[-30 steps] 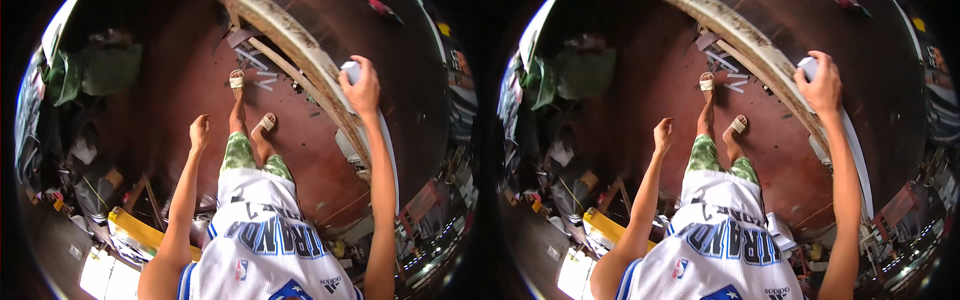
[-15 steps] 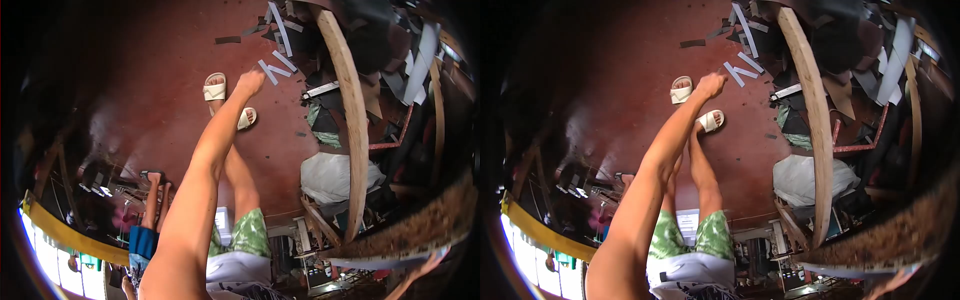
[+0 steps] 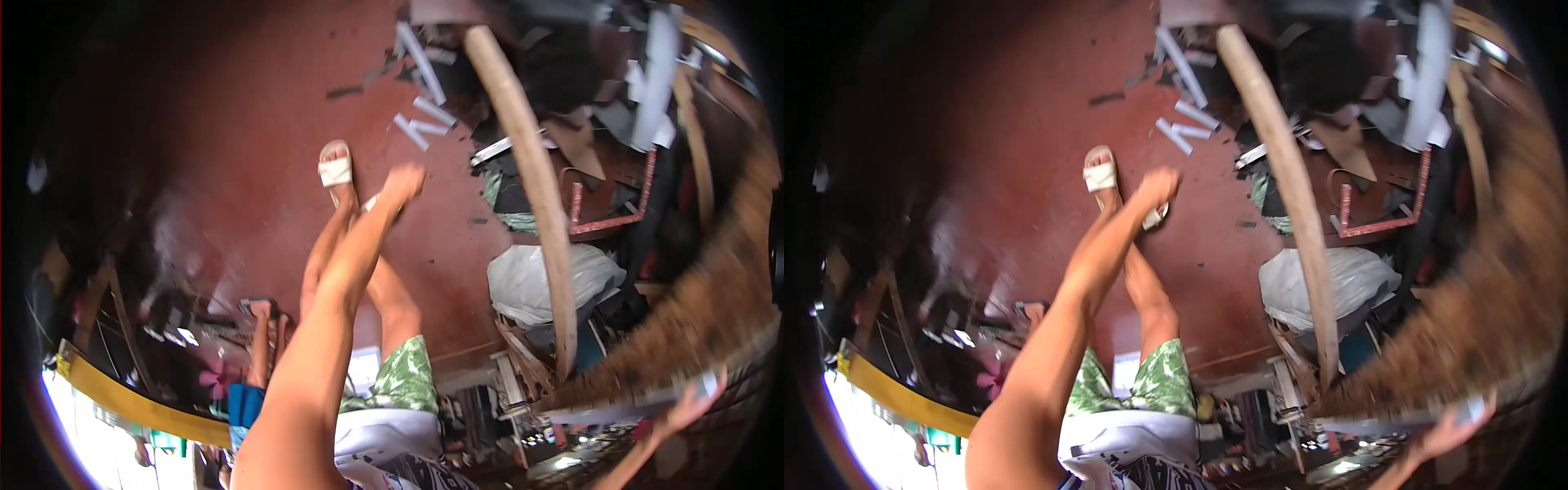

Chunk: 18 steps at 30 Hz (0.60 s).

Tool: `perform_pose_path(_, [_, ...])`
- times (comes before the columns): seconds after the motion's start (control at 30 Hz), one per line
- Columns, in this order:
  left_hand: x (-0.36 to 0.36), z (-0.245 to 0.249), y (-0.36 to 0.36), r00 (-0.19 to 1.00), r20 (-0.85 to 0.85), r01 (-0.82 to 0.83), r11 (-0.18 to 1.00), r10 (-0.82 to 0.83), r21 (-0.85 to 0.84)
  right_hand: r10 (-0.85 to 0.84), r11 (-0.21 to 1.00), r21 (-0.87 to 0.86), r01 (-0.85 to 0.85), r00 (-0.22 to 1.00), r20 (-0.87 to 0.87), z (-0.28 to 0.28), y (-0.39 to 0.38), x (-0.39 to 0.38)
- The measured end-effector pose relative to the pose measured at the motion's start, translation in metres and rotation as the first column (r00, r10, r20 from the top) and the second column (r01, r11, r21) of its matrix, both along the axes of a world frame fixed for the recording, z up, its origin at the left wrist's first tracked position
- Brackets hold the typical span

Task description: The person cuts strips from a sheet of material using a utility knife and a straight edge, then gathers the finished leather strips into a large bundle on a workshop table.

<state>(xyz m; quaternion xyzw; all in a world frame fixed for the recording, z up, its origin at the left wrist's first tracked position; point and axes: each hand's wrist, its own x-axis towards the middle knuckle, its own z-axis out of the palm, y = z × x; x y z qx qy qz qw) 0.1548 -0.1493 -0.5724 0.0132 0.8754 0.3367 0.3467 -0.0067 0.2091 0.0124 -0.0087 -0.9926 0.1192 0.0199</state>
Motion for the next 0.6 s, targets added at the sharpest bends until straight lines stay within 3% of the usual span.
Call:
perform_pose_path(0.03, [0.024, 0.039, 0.0, 0.99, 0.134, 0.037, 0.999, -0.041, 0.037, 0.012, 0.998, -0.062, -0.011, 1.0, 0.025, -0.013, -0.022, -0.007])
perform_pose_path(0.07, [0.05, 0.072, -0.004, 0.982, 0.188, 0.005, 0.995, -0.024, 0.102, -0.095, 0.975, -0.192, 0.107, 0.993, 0.074, -0.022, -0.054, -0.006])
perform_pose_path(0.1, [0.057, 0.117, -0.014, 0.945, 0.322, 0.036, 0.996, -0.06, 0.081, -0.058, 0.995, -0.081, 0.063, 0.997, 0.058, -0.018, -0.081, -0.013])
perform_pose_path(0.17, [0.087, 0.193, -0.052, 0.954, 0.301, -0.008, 0.996, -0.018, 0.087, -0.071, 0.985, -0.151, 0.079, 0.996, 0.058, -0.004, -0.098, -0.014])
perform_pose_path(0.2, [0.123, 0.184, -0.081, 0.951, 0.309, -0.088, 0.975, 0.022, 0.202, -0.069, 0.988, -0.136, 0.073, 0.997, 0.032, 0.0, -0.099, -0.009])
perform_pose_path(0.23, [0.122, 0.226, -0.108, 0.964, 0.258, -0.104, 0.983, 0.063, 0.149, -0.063, 0.958, -0.277, 0.07, 0.997, 0.037, 0.003, -0.102, -0.005])
perform_pose_path(0.33, [0.088, 0.338, -0.185, 0.951, 0.182, -0.258, 0.966, 0.248, 0.031, 0.0, 0.878, -0.478, -0.03, 0.998, -0.062, 0.001, -0.102, -0.004])
perform_pose_path(0.4, [0.066, 0.372, -0.243, 0.945, 0.103, -0.315, 0.949, 0.312, 0.019, -0.012, 0.807, -0.588, -0.05, 0.995, -0.1, -0.007, -0.098, 0.004])
perform_pose_path(0.47, [0.026, 0.408, -0.283, 0.938, -0.129, -0.333, 0.939, 0.321, -0.088, 0.029, 0.795, -0.595, -0.115, 0.988, -0.152, -0.01, -0.09, 0.0])
perform_pose_path(0.53, [-0.022, 0.435, -0.309, 0.877, -0.239, -0.427, 0.904, 0.417, 0.01, 0.068, 0.777, -0.614, -0.137, 0.989, -0.134, -0.011, -0.082, -0.004])
perform_pose_path(0.6, [-0.077, 0.492, -0.298, 0.833, -0.382, -0.421, 0.906, 0.4, 0.032, 0.088, 0.76, -0.635, -0.135, 0.99, -0.106, -0.005, -0.081, -0.005])
